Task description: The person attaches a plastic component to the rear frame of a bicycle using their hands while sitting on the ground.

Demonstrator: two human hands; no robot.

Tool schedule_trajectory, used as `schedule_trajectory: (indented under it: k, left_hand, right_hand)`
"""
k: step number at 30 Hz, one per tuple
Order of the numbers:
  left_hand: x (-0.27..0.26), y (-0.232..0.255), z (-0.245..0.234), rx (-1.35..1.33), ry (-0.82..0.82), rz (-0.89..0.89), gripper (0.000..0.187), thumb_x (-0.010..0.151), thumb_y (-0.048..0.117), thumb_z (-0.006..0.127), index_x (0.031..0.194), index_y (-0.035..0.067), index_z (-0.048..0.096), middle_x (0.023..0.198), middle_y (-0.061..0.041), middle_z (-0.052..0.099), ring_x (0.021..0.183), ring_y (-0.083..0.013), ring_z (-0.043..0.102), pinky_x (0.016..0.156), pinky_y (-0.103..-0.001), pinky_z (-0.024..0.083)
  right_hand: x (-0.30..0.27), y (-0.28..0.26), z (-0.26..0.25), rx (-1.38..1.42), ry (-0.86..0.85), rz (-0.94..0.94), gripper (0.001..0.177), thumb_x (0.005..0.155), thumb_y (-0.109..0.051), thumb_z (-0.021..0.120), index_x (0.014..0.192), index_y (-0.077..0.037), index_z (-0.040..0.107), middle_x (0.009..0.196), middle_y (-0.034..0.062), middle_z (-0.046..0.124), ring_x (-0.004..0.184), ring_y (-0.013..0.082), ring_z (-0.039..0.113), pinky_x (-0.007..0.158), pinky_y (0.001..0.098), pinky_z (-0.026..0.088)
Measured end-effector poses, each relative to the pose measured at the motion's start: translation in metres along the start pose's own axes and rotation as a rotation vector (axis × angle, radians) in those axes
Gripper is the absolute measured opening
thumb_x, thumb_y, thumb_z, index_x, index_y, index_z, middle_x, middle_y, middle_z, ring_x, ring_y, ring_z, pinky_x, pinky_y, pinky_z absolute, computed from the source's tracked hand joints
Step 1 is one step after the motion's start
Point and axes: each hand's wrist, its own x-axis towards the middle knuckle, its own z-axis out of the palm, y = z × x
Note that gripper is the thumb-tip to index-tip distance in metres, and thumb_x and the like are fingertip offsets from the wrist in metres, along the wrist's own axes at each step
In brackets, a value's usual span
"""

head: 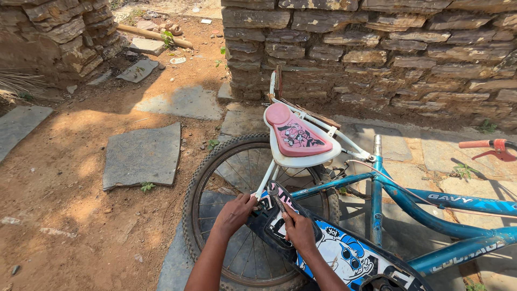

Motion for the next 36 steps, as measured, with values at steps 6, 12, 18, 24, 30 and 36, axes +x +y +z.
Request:
schedule_trajectory:
  k: [6,12,18,24,30,36]
  left_hand:
    - [-0.018,0.006,0.008,-0.299,0.172,-0.246,0.082,0.073,0.029,0.085,0.144,0.015,0.045,0.144,-0.009,0.051,0.132,-0.0296,0.048,0.104,-0.045,0.043]
    - [-0.034,-0.011,0.029,-0.390,0.051,-0.326,0.099,0.079,0.030,0.083,0.159,0.020,0.025,0.161,-0.009,0.035,0.138,-0.0344,0.046,0.108,-0.045,0.045]
    - [-0.035,-0.002,0.020,-0.310,-0.066,-0.416,0.095,0.087,0.035,0.077,0.160,0.025,0.018,0.165,-0.005,0.029,0.131,-0.0353,0.055,0.097,-0.047,0.054]
    - [-0.034,0.001,0.016,-0.313,-0.146,-0.454,0.095,0.091,0.036,0.073,0.162,0.026,0.010,0.168,-0.007,0.022,0.125,-0.0384,0.060,0.094,-0.049,0.056]
    - [-0.036,-0.002,0.021,-0.348,-0.127,-0.429,0.098,0.090,0.036,0.074,0.162,0.023,0.009,0.168,-0.011,0.020,0.126,-0.0405,0.058,0.096,-0.051,0.055]
    - [-0.034,-0.002,0.025,-0.354,-0.097,-0.424,0.099,0.090,0.036,0.075,0.162,0.022,0.009,0.167,-0.015,0.020,0.129,-0.0427,0.055,0.097,-0.052,0.054]
  right_hand:
    - [0.000,0.002,-0.015,-0.055,-0.265,0.046,0.040,0.100,-0.025,0.062,0.139,-0.022,0.068,0.051,-0.0004,0.053,0.042,0.0087,0.048,0.046,0.0321,0.043]
    - [-0.002,-0.010,-0.018,-0.079,-0.349,0.071,0.039,0.098,-0.021,0.063,0.137,-0.022,0.069,0.051,-0.0011,0.051,0.044,0.0085,0.047,0.047,0.0323,0.043]
    - [0.000,-0.018,-0.013,-0.233,-0.340,0.025,0.039,0.098,-0.023,0.062,0.137,-0.023,0.069,0.053,0.0024,0.063,0.042,0.0110,0.054,0.051,0.0330,0.046]
    - [0.009,-0.022,-0.006,-0.271,-0.357,0.050,0.040,0.099,-0.024,0.060,0.139,-0.025,0.067,0.051,0.0038,0.059,0.041,0.0131,0.051,0.051,0.0361,0.043]
    - [0.018,-0.028,-0.015,-0.314,-0.426,-0.009,0.040,0.100,-0.024,0.061,0.139,-0.024,0.067,0.050,0.0052,0.053,0.042,0.0105,0.044,0.049,0.0370,0.040]
    - [0.021,-0.036,-0.020,-0.363,-0.403,-0.085,0.038,0.098,-0.025,0.064,0.135,-0.025,0.069,0.051,0.0043,0.058,0.045,0.0116,0.046,0.052,0.0379,0.041]
